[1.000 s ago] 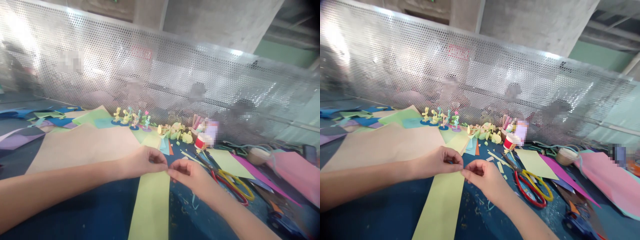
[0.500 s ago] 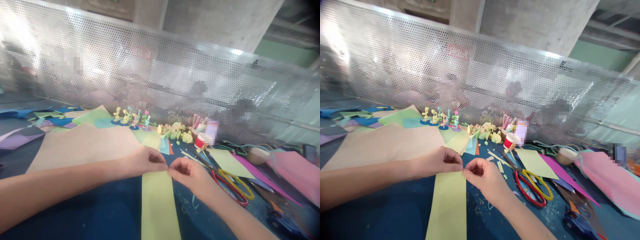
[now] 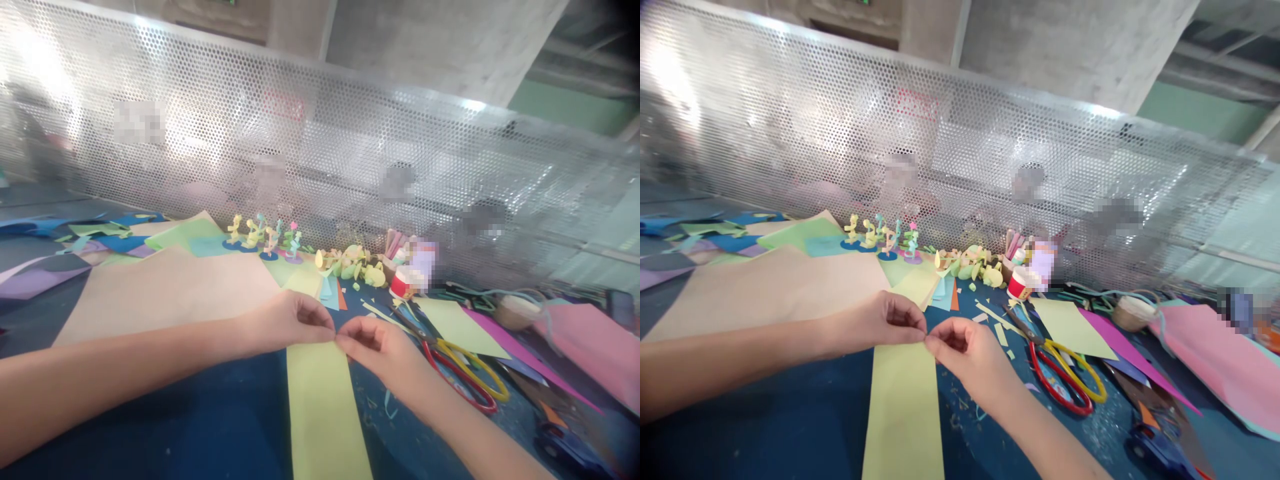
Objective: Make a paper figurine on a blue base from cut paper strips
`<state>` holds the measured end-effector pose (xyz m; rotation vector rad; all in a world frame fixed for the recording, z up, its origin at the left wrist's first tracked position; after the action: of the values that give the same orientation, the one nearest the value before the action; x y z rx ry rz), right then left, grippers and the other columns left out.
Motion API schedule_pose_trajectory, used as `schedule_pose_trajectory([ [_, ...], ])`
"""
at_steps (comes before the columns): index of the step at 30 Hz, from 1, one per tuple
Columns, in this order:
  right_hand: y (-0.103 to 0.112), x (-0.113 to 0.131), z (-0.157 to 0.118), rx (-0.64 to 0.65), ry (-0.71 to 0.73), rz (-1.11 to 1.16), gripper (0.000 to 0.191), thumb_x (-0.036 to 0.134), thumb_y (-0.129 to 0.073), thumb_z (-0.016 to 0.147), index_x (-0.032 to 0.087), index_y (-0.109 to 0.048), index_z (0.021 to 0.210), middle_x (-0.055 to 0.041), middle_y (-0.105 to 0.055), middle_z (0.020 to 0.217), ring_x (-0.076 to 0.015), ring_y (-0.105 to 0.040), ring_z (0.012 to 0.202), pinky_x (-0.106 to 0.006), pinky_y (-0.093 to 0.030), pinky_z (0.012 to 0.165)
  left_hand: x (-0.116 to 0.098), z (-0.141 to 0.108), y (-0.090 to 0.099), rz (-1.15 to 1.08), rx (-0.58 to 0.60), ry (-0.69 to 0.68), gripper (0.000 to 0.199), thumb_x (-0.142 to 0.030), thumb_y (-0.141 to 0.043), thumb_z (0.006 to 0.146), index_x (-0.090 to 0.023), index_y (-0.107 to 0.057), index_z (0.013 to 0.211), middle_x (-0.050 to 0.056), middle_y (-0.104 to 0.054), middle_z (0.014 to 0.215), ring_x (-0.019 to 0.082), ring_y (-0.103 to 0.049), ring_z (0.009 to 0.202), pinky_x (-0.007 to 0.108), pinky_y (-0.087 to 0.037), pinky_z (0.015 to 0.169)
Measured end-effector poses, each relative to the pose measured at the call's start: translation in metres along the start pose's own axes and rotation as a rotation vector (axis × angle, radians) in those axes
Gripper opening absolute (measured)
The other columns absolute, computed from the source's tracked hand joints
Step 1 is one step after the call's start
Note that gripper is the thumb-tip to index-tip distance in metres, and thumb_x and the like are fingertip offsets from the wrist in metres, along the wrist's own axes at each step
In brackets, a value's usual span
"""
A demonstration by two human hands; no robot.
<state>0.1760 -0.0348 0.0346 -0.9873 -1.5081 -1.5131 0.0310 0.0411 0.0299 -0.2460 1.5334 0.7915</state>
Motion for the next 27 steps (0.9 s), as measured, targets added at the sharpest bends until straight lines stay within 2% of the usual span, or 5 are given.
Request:
schedule_pose_trajectory([
  [6,0.0009,0.0035,-0.0002,-0.032,0.028,-0.038,0.017,0.035,-0.062,0.071,0.018,-0.060,0.071,0.0000,-0.061,0.068,-0.0136,-0.056,0.064,-0.024,-0.046,0.060,0.0042,0.0004,0.0015,-0.059,-0.004,0.071,0.025,-0.042,-0.064,0.069,-0.018,-0.068,0.075,0.000,-0.064,0.069,0.013,-0.055,0.067,0.023,-0.039,0.061],
  [13,0.0012,0.0016,0.0003,-0.024,0.006,0.006,0.016,0.034,-0.064,0.070,0.018,-0.060,0.074,0.0013,-0.060,0.068,-0.0121,-0.056,0.064,-0.022,-0.045,0.059,0.0031,0.0006,0.0011,-0.087,0.004,0.027,0.017,-0.034,-0.065,0.070,-0.018,-0.066,0.077,-0.002,-0.062,0.070,0.011,-0.053,0.068,0.021,-0.038,0.063],
  [19,0.0015,0.0000,0.0006,0.009,-0.032,0.023,0.018,0.036,-0.060,0.075,0.018,-0.061,0.077,-0.0006,-0.064,0.074,-0.0142,-0.059,0.071,-0.024,-0.045,0.065,0.0052,0.0016,0.0020,-0.106,-0.016,0.008,0.018,-0.034,-0.066,0.069,-0.018,-0.065,0.076,-0.002,-0.061,0.069,0.011,-0.054,0.066,0.022,-0.039,0.062],
  [27,0.0010,0.0005,-0.0001,0.005,-0.022,0.002,0.015,0.032,-0.061,0.073,0.017,-0.060,0.076,-0.0002,-0.062,0.071,-0.0132,-0.056,0.066,-0.023,-0.044,0.061,0.0047,0.0008,0.0030,-0.045,0.010,0.060,0.022,-0.039,-0.064,0.069,-0.019,-0.068,0.077,-0.001,-0.063,0.071,0.012,-0.053,0.068,0.021,-0.038,0.063],
])
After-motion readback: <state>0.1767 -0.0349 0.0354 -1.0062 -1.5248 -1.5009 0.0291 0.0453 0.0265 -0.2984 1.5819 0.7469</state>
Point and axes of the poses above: each hand's wrist, its own z-axis towards the middle knuckle, its own y-axis out of the back of the hand, x = y × z, the point moved 3 cm from there along z, towards the middle knuckle
